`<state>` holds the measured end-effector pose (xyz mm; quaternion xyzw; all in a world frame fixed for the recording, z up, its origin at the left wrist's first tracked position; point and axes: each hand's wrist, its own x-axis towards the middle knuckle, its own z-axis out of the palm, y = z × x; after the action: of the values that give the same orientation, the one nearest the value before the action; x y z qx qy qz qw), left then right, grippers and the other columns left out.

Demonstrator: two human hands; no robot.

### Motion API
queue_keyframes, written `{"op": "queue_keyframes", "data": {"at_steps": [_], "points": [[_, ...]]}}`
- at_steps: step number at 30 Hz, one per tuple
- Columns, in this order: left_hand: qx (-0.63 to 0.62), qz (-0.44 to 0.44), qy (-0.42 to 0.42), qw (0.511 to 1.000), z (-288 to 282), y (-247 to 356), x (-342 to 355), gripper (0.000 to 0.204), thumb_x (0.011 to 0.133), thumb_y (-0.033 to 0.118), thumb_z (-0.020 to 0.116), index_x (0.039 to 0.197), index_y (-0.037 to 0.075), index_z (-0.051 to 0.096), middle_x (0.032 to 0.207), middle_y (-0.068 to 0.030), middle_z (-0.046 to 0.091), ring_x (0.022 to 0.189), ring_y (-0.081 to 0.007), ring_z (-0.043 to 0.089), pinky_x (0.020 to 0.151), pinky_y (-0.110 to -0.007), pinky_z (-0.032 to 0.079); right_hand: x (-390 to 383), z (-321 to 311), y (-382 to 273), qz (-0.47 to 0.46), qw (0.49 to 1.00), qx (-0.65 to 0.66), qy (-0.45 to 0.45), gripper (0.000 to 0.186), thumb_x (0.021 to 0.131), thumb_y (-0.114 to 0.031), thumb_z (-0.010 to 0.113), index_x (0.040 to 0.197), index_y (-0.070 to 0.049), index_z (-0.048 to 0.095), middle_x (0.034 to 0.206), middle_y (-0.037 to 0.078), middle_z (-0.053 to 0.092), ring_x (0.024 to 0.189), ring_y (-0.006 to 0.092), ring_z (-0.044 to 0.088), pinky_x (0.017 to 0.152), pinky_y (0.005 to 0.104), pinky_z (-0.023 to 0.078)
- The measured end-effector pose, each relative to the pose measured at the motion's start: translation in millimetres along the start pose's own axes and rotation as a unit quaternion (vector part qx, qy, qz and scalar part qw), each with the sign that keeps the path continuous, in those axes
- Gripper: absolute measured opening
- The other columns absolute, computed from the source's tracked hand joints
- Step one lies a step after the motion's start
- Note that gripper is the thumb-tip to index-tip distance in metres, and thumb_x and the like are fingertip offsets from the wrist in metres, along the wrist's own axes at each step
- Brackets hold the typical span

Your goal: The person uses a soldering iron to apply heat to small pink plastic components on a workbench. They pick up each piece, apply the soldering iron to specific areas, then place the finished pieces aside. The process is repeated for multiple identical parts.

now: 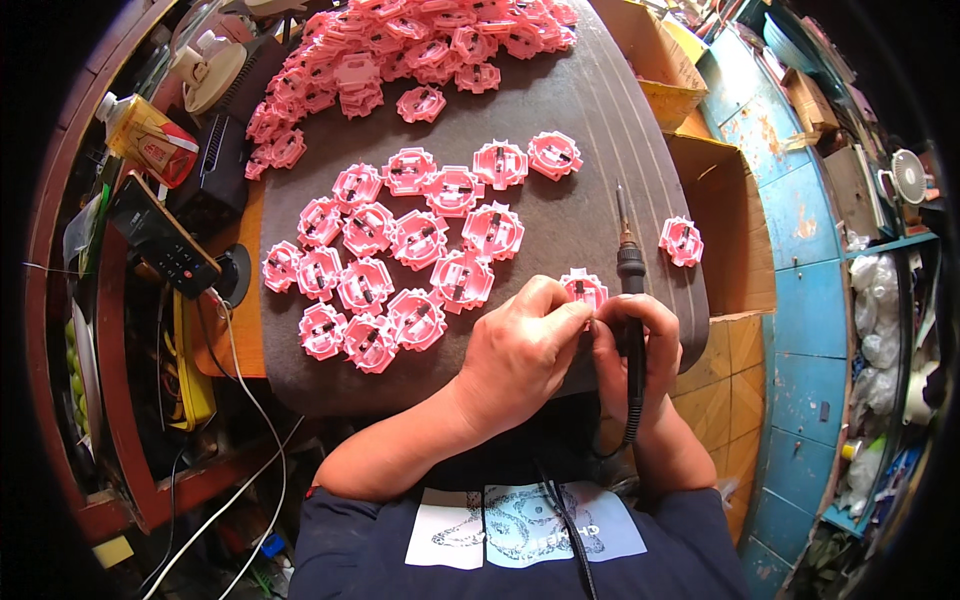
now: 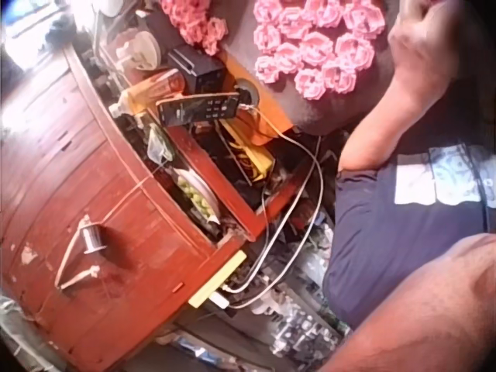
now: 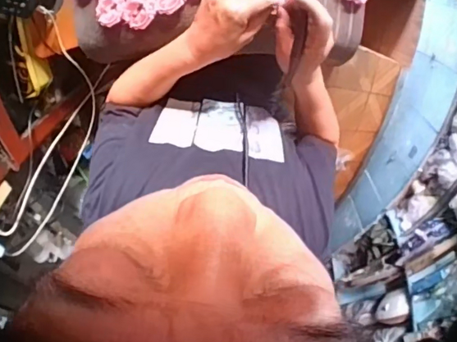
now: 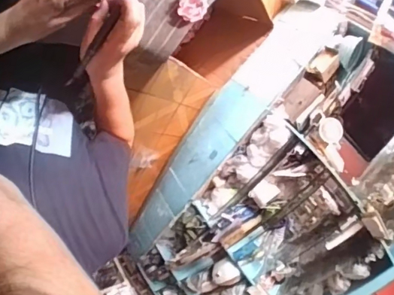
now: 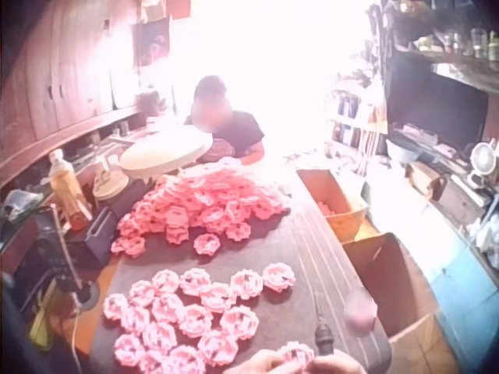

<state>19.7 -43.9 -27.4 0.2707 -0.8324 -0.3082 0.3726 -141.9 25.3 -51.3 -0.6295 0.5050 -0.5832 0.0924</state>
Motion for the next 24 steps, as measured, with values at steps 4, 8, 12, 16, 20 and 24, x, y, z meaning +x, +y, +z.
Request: {"op": "queue_keyframes", "data": {"at_steps": [4, 8, 12, 16, 20, 24], "points": [[0.009, -0.007, -0.017, 1.0, -2.4, 1.4, 4.7, 0.023, 0.09, 0.002, 0.075, 0.113, 0.005, 0.073, 0.096, -0.0129, 0.066, 0.08, -0.0315, 0.07, 0.068, -0.04, 0.058, 0.4, -1.0, -0.6, 0.008, 1.0, 0.0, -0.004, 0.043, 0.087, 0.013, 0.071, 0.125, 0.0, 0.056, 0.091, 0.014, 0.067, 0.072, 0.0257, 0.064, 0.066, 0.0358, 0.052], [0.029, 0.0, -0.025, 0.999, -1.0, 1.4, 6.1, 0.018, 0.088, 0.007, 0.075, 0.105, 0.007, 0.07, 0.097, -0.0107, 0.062, 0.085, -0.0301, 0.069, 0.069, -0.04, 0.058, 0.5, -2.2, 0.8, 0.009, 1.0, -0.005, -0.005, 0.043, 0.086, 0.013, 0.07, 0.125, 0.001, 0.056, 0.091, 0.014, 0.067, 0.073, 0.0258, 0.064, 0.067, 0.0359, 0.053], [0.027, 0.002, -0.016, 0.999, 0.9, -0.1, 5.7, 0.017, 0.088, 0.008, 0.075, 0.104, 0.007, 0.07, 0.095, -0.0094, 0.062, 0.085, -0.0294, 0.069, 0.069, -0.039, 0.058, 1.5, -3.5, -1.2, 0.022, 0.999, -0.033, 0.006, 0.043, 0.086, 0.014, 0.069, 0.125, 0.001, 0.056, 0.092, 0.015, 0.066, 0.074, 0.0276, 0.064, 0.068, 0.0372, 0.053], [0.03, -0.007, -0.019, 0.999, -0.3, 2.5, 6.5, 0.016, 0.088, 0.007, 0.075, 0.103, 0.007, 0.07, 0.095, -0.0093, 0.062, 0.085, -0.0292, 0.069, 0.069, -0.039, 0.058, 4.6, -5.5, -0.7, -0.082, 0.994, -0.073, 0.014, 0.042, 0.086, 0.012, 0.07, 0.124, 0.0, 0.056, 0.095, 0.016, 0.068, 0.077, 0.0318, 0.066, 0.07, 0.0409, 0.056], [0.022, -0.007, -0.021, 1.0, -0.1, 1.5, 6.4, 0.014, 0.088, 0.007, 0.075, 0.101, 0.007, 0.07, 0.095, -0.0097, 0.063, 0.086, -0.0294, 0.07, 0.069, -0.039, 0.058, 5.4, -9.6, -4.7, -0.155, 0.982, -0.1, -0.035, 0.046, 0.083, 0.009, 0.075, 0.124, -0.002, 0.057, 0.109, 0.022, 0.073, 0.09, 0.0375, 0.073, 0.08, 0.0463, 0.06], [0.004, -0.02, 0.005, 1.0, 2.7, 1.2, 5.6, 0.019, 0.088, 0.002, 0.077, 0.107, 0.006, 0.076, 0.092, -0.0116, 0.067, 0.079, -0.0304, 0.07, 0.068, -0.039, 0.057, 1.1, -7.4, 0.2, -0.145, 0.983, -0.112, -0.023, 0.045, 0.083, 0.008, 0.075, 0.124, -0.001, 0.057, 0.109, 0.021, 0.073, 0.089, 0.0357, 0.074, 0.081, 0.0471, 0.06]]}}
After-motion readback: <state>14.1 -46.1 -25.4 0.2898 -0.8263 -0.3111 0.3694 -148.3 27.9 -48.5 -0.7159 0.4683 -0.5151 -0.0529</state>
